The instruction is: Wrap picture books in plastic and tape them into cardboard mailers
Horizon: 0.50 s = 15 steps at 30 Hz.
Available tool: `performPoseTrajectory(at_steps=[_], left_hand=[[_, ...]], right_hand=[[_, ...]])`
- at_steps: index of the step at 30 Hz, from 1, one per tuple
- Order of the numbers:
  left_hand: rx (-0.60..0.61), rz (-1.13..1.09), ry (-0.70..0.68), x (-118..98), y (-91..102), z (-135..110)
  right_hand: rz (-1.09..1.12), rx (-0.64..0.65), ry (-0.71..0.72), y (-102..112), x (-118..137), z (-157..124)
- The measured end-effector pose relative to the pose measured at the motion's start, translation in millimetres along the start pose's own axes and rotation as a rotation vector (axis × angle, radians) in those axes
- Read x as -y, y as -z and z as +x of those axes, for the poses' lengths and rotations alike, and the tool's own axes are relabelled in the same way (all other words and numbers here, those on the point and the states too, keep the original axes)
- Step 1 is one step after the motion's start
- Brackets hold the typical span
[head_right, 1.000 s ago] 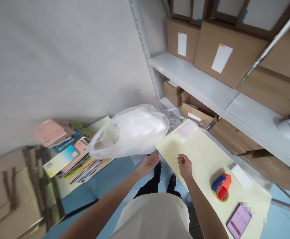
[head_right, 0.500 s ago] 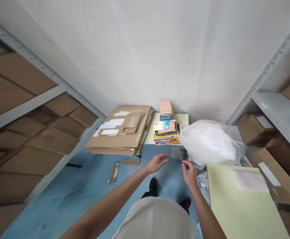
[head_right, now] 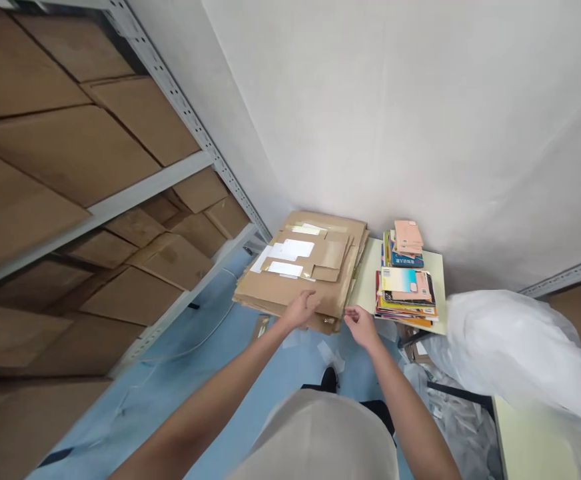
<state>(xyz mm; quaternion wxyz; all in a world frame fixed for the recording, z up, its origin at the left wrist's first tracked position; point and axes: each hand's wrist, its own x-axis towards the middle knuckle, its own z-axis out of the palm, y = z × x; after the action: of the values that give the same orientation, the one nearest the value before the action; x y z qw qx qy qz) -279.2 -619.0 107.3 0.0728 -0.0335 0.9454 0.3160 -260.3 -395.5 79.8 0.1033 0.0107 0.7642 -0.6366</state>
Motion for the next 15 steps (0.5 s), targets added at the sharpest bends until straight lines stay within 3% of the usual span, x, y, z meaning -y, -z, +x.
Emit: performPoseTrajectory(at_steps=[3,7,15], left_hand=[[0.019,0.222,-0.064,5.2,8.0,17.5],[0.032,0.3,-0.09,4.9,6.5,44.6],[0.034,0.275,0.252,24.3,4.2,89.8]], right_hand=[[0.039,0.022,-0.067,-22.1,5.7,37.6],[0.109,0.022,-0.133,-35.4,11.3,88.3],[0.088,0.035,-0.206,-59.0,0.6,177.5]])
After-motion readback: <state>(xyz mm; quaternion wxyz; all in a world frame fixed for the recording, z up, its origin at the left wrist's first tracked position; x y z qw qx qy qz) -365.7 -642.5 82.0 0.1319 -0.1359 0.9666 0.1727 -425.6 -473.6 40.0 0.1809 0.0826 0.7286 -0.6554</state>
